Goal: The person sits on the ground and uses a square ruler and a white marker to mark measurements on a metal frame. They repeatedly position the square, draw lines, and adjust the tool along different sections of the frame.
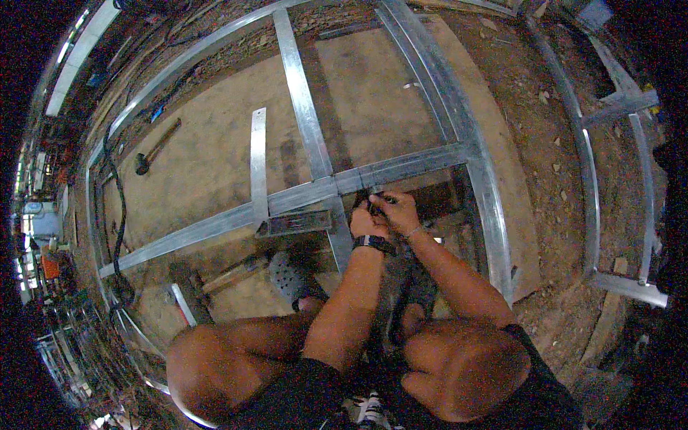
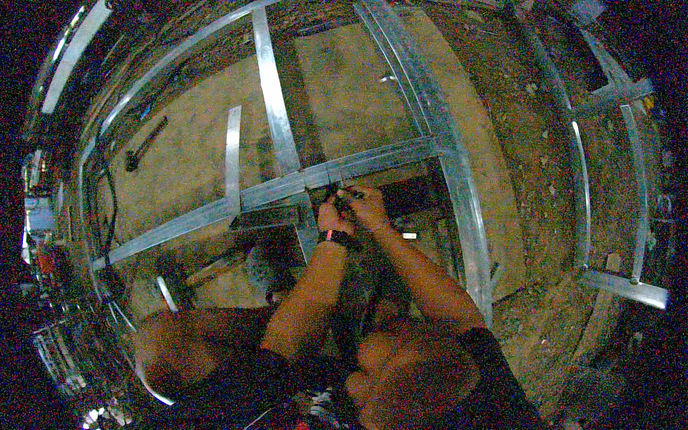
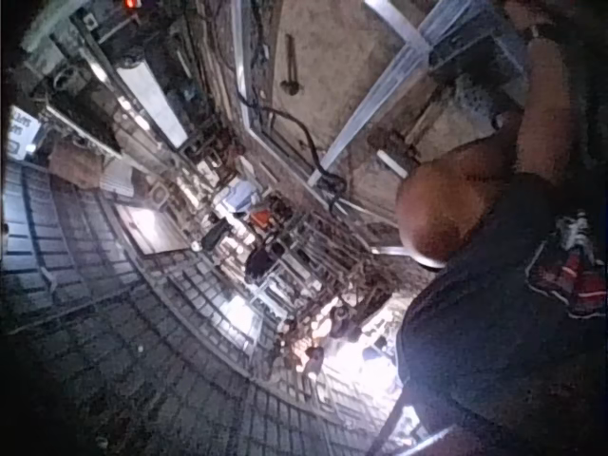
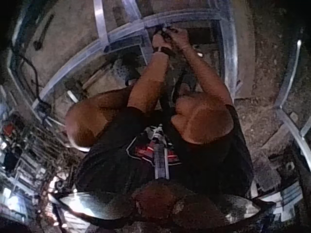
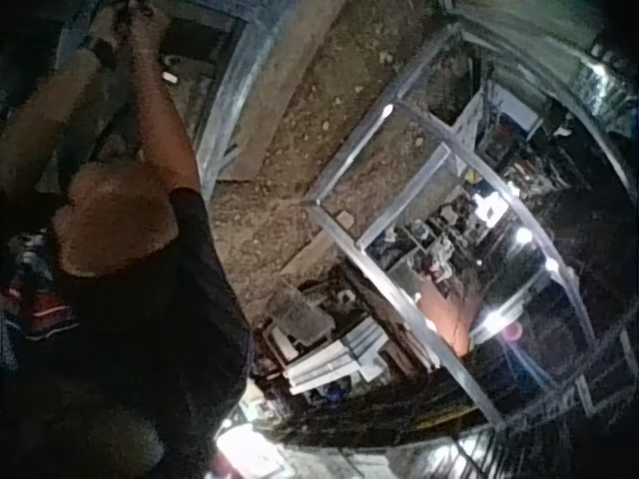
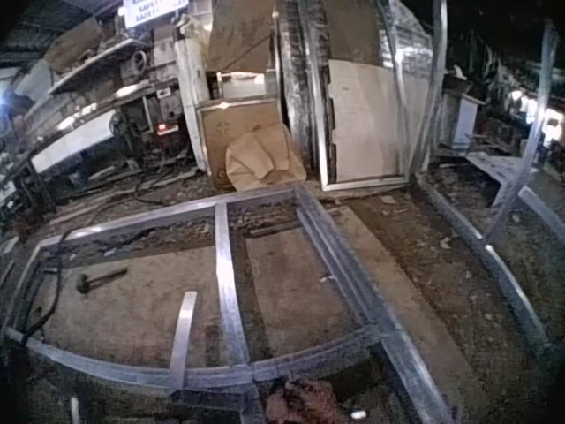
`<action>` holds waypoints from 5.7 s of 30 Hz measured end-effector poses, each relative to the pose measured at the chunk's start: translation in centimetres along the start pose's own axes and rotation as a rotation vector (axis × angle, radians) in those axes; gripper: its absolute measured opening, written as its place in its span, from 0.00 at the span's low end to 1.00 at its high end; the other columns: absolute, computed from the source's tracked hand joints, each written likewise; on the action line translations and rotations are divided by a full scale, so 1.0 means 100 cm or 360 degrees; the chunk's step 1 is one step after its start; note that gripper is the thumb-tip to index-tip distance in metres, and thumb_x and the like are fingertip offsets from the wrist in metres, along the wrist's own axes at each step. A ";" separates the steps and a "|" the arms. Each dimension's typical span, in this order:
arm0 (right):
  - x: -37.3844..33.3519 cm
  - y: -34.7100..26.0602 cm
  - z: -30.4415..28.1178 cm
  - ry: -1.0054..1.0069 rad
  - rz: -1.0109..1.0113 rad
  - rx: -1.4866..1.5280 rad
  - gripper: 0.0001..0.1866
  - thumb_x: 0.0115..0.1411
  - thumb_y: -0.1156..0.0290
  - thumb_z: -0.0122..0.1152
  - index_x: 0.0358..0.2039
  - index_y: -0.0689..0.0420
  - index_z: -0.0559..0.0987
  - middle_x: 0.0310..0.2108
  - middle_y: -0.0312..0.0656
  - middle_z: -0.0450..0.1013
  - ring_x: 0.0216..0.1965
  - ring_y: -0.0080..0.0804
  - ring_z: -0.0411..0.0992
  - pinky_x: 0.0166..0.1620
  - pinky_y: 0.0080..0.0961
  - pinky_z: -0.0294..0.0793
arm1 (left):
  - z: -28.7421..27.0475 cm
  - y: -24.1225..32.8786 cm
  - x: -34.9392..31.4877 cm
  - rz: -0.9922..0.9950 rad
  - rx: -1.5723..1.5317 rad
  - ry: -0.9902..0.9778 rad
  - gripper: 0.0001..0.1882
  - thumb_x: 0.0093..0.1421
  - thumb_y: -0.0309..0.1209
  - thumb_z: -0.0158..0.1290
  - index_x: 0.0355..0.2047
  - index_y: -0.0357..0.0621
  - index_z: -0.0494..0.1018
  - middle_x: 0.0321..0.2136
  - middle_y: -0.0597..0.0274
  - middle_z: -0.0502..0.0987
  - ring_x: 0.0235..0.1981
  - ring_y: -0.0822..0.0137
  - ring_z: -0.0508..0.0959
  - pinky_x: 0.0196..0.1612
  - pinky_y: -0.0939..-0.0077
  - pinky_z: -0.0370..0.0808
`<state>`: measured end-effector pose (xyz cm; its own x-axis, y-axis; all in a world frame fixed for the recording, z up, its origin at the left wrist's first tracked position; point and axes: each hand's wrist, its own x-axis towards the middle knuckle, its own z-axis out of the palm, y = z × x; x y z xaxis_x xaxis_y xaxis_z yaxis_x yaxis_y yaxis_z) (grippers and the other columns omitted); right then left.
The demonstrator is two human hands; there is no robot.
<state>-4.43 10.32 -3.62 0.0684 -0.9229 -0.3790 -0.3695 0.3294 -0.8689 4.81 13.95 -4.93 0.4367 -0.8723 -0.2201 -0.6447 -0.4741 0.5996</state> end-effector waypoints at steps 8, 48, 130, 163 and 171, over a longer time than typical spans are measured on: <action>0.008 0.015 0.004 0.0119 -0.0032 0.0026 0.17 0.52 0.61 0.73 0.38 0.58 0.85 0.40 0.45 0.81 0.42 0.38 0.78 0.48 0.30 0.76 | -0.012 0.011 0.007 -0.0097 -0.0219 -0.0223 0.10 0.57 0.32 0.55 0.37 0.41 0.78 0.31 0.52 0.83 0.30 0.54 0.83 0.32 0.61 0.78; 0.000 -0.012 0.010 0.0020 0.0076 0.0429 0.20 0.54 0.58 0.73 0.34 0.64 0.84 0.25 0.40 0.80 0.26 0.22 0.73 0.32 0.26 0.75 | 0.021 -0.029 0.025 -0.0725 -0.1501 -0.0271 0.11 0.63 0.28 0.45 0.37 0.41 0.77 0.31 0.61 0.79 0.31 0.64 0.78 0.34 0.70 0.76; 0.007 0.007 0.000 0.0094 -0.0076 -0.0024 0.16 0.54 0.63 0.71 0.41 0.58 0.85 0.33 0.41 0.82 0.30 0.27 0.78 0.38 0.25 0.78 | 0.027 -0.017 0.011 -0.0091 -0.0768 -0.0007 0.08 0.58 0.33 0.52 0.23 0.46 0.74 0.18 0.63 0.77 0.19 0.64 0.75 0.21 0.64 0.68; 0.014 0.032 0.005 0.0287 -0.0208 -0.0179 0.16 0.55 0.59 0.71 0.32 0.61 0.85 0.23 0.41 0.80 0.23 0.26 0.75 0.32 0.25 0.74 | 0.040 -0.027 0.015 -0.0742 -0.2094 -0.0306 0.08 0.65 0.31 0.47 0.36 0.45 0.76 0.32 0.64 0.77 0.28 0.69 0.73 0.27 0.77 0.70; 0.006 0.014 -0.008 0.0189 -0.0055 0.0035 0.18 0.52 0.56 0.72 0.31 0.59 0.85 0.30 0.44 0.82 0.30 0.35 0.79 0.39 0.29 0.77 | 0.003 0.005 0.009 -0.0517 -0.1070 -0.0348 0.11 0.64 0.32 0.48 0.35 0.39 0.78 0.33 0.58 0.80 0.31 0.64 0.78 0.33 0.68 0.75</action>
<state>-5.71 10.11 -4.82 -0.0300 -0.9504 -0.3095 -0.3483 0.3002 -0.8880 4.63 12.89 -5.06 0.3599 -0.7388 -0.5698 0.0437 -0.5967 0.8013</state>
